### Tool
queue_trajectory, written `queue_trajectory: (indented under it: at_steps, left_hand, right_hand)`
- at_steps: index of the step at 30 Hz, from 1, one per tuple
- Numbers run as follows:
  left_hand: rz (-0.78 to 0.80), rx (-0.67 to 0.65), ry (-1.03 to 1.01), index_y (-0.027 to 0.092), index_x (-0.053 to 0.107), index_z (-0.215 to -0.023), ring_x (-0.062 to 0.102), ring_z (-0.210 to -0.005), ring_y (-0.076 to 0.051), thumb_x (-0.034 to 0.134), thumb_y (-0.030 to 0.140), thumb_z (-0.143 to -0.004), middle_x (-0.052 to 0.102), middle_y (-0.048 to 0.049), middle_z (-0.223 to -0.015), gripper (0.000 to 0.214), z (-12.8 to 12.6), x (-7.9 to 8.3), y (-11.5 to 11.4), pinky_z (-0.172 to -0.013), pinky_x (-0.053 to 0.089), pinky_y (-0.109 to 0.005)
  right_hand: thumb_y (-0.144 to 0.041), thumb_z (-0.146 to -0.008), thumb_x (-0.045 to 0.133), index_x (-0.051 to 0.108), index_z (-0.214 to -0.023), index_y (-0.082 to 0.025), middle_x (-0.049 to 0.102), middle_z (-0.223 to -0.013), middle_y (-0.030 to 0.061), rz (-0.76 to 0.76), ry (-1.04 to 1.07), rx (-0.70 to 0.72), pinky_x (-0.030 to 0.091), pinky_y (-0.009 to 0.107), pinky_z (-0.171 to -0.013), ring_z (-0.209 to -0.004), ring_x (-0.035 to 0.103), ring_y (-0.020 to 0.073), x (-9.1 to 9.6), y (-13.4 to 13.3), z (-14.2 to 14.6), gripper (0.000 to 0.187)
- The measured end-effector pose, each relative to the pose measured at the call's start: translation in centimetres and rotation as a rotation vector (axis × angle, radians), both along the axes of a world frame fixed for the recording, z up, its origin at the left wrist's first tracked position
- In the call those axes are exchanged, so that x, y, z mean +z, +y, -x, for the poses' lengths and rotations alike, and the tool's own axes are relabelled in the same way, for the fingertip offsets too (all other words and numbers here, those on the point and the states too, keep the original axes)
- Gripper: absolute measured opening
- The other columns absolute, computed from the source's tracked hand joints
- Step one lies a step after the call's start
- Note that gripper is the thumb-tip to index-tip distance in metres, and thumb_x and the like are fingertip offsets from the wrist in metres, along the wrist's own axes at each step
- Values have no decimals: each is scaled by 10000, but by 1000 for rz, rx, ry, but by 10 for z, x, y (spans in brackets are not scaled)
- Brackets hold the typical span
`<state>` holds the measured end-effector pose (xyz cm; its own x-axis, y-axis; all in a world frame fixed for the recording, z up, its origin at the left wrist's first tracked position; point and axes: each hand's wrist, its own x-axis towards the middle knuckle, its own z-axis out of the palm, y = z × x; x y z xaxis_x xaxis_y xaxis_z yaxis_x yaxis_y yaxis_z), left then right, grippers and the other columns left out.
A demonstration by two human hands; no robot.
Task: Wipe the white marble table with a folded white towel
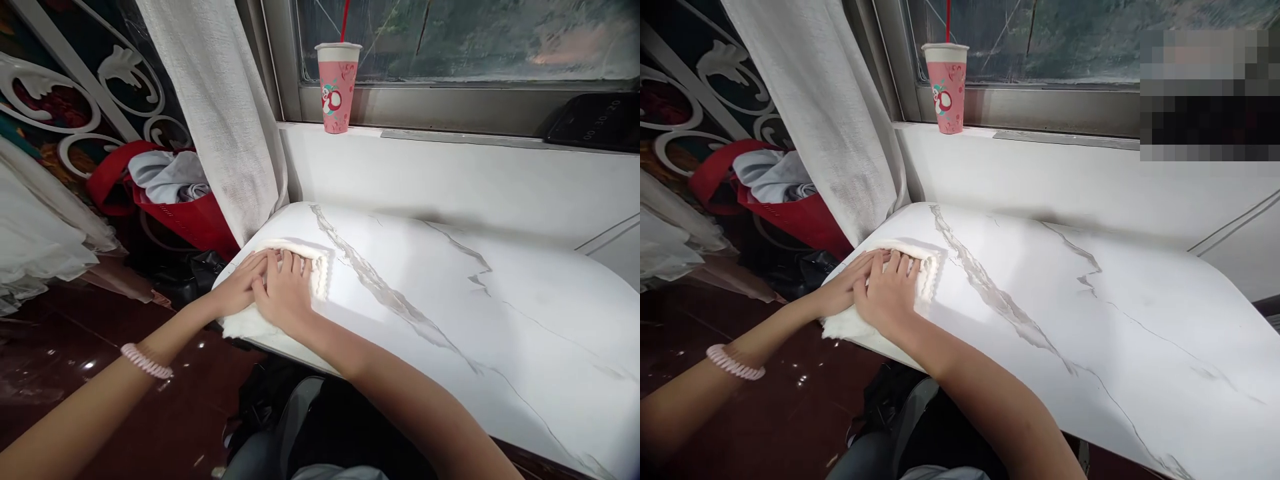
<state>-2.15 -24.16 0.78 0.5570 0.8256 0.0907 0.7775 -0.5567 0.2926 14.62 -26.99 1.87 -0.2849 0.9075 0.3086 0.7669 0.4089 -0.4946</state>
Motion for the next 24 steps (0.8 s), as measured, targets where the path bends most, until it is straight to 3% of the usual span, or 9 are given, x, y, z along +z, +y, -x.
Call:
queue_trajectory:
  at_steps: [5,16,24]
  left_hand:
    - [-1,-32,-35,171,302,-1525,252,-1471,-329,338,469,-940,338,-125,-1579,658,-9,-2,57,-1224,160,-531]
    - [-5,-282,-152,182,483,-1362,368,-1382,-272,435,379,-947,464,-111,-1471,463,-60,9,175,-1199,228,-443]
    - [-14,-300,-170,118,493,-1348,366,-1385,-273,425,388,-939,480,-155,-1446,496,-66,2,235,-1208,216,-427]
  right_hand:
    - [-353,-978,398,463,-1435,-104,474,-1442,199,-2,25,-93,190,565,-1153,-1311,409,338,-3,44,-1,525]
    - [-311,-960,422,562,-1308,-124,569,-1323,177,-49,34,-337,245,521,-1124,-1221,481,314,-6,142,-29,419]
    - [-301,-962,410,596,-1223,-133,606,-1238,177,-133,-20,-418,276,514,-1078,-1160,508,314,-11,197,-29,361]
